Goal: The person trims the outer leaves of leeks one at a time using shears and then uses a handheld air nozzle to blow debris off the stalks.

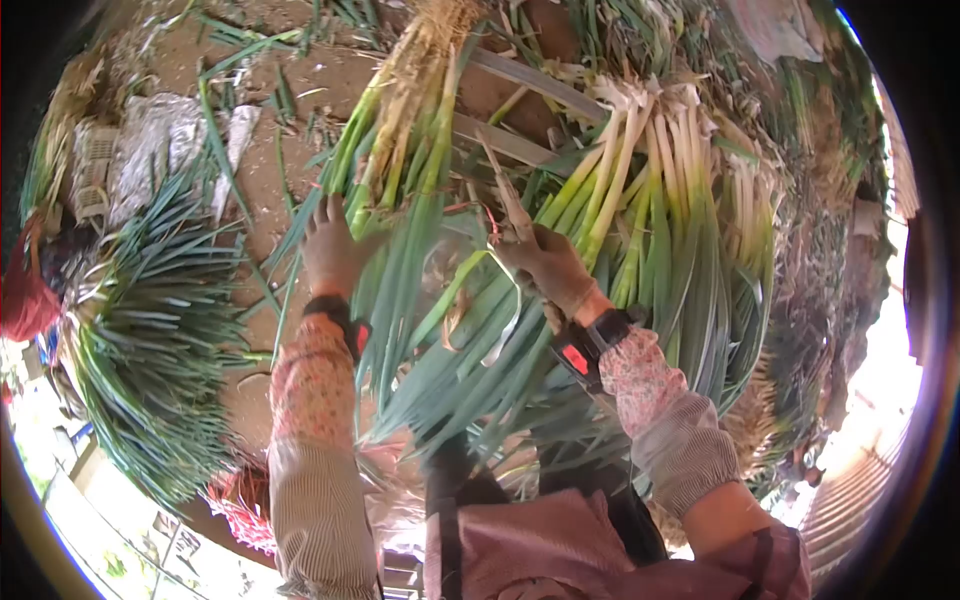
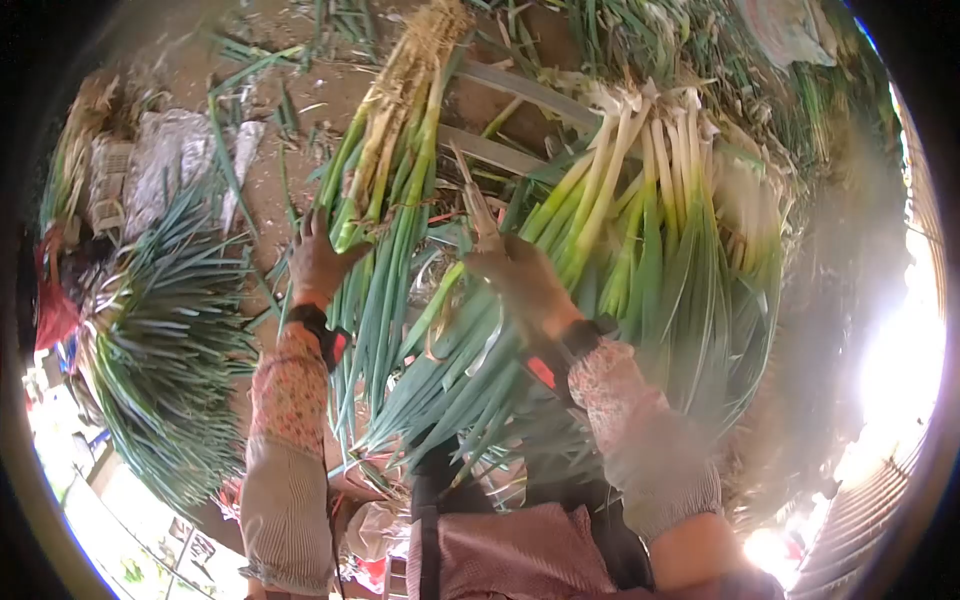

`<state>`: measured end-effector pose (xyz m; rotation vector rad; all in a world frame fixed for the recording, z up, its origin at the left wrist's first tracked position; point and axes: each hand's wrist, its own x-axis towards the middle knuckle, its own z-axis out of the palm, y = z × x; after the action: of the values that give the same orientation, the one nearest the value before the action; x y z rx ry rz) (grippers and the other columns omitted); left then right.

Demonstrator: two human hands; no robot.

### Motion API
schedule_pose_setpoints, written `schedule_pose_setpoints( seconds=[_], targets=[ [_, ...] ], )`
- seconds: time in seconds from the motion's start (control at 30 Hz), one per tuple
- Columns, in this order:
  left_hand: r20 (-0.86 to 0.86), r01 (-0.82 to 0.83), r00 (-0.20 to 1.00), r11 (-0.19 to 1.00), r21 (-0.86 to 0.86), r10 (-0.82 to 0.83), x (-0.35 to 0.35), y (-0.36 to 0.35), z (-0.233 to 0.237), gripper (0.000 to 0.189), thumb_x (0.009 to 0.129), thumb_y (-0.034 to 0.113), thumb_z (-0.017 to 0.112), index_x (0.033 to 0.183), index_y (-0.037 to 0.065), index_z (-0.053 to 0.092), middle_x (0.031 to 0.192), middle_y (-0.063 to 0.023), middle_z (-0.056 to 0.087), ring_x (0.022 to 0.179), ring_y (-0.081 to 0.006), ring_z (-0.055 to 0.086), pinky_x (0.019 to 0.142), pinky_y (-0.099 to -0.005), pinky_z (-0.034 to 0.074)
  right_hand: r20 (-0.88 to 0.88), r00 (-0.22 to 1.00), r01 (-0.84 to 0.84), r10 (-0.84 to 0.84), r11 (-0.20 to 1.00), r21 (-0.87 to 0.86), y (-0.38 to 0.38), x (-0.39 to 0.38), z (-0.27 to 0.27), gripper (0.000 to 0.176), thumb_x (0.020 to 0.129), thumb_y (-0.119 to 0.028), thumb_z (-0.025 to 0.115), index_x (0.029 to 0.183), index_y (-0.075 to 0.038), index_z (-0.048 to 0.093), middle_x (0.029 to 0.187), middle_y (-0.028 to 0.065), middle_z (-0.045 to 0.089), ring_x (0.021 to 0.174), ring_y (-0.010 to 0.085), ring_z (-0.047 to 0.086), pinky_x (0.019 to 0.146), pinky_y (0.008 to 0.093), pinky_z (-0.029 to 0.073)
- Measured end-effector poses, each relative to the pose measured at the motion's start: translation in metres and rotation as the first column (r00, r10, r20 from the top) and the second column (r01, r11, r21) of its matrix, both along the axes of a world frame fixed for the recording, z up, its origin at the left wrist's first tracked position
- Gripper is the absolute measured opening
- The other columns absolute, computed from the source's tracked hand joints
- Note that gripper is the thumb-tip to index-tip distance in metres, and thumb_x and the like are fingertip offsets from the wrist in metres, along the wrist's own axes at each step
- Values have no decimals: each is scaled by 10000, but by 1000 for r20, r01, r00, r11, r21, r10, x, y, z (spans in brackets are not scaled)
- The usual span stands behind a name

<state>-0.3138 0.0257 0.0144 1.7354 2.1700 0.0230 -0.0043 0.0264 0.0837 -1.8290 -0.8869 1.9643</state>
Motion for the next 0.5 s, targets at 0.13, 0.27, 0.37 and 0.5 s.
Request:
schedule_pose_setpoints(
  seconds=[0.13, 0.27, 0.37, 0.5],
  targets=[
    [212, -61, 970, 967, -248, 116, -10, 37, -33, 1050, 689, 644, 799, 1428, 19, 393, 1296, -280, 556, 1201, -416, 570, 961, -469, 498, -2, 999, 39, -39, 999, -29, 18, -26, -35, 281, 875, -285, 736, 1014, -59, 643, 762, -38, 573, 572, 37, 512, 441, 200, 354],
    [81, -56, 993, 961, -272, 80, 19, 32, -48, 1039, 655, 688, 793, 1405, 57, 446, 1126, -259, 637, 1029, -394, 658, 843, -472, 551, 5, 997, 76, -76, 992, -101, 19, -30, -70, 375, 864, -327, 751, 1093, -44, 661, 772, -32, 558, 576, 62, 497, 457, 249, 367],
    [144, 32, 990, 980, -195, -3, 49, 11, -62, 892, 702, 689, 744, 1341, 111, 510, 1056, -212, 662, 916, -389, 690, 754, -484, 566, -9, 973, 227, -230, 963, -146, 0, -16, -74, 431, 870, -338, 743, 1175, -47, 655, 847, -23, 594, 602, 71, 527, 501, 238, 407],
    [429, 52, 897, 938, -344, 108, 116, -19, -33, 631, 808, 584, 688, 1243, 135, 601, 1039, -185, 663, 921, -379, 685, 772, -485, 555, 49, 925, 381, -378, 913, -143, -25, -3, -50, 412, 874, -340, 728, 1166, -58, 659, 900, -15, 629, 649, 73, 560, 574, 232, 453]
  ],
)
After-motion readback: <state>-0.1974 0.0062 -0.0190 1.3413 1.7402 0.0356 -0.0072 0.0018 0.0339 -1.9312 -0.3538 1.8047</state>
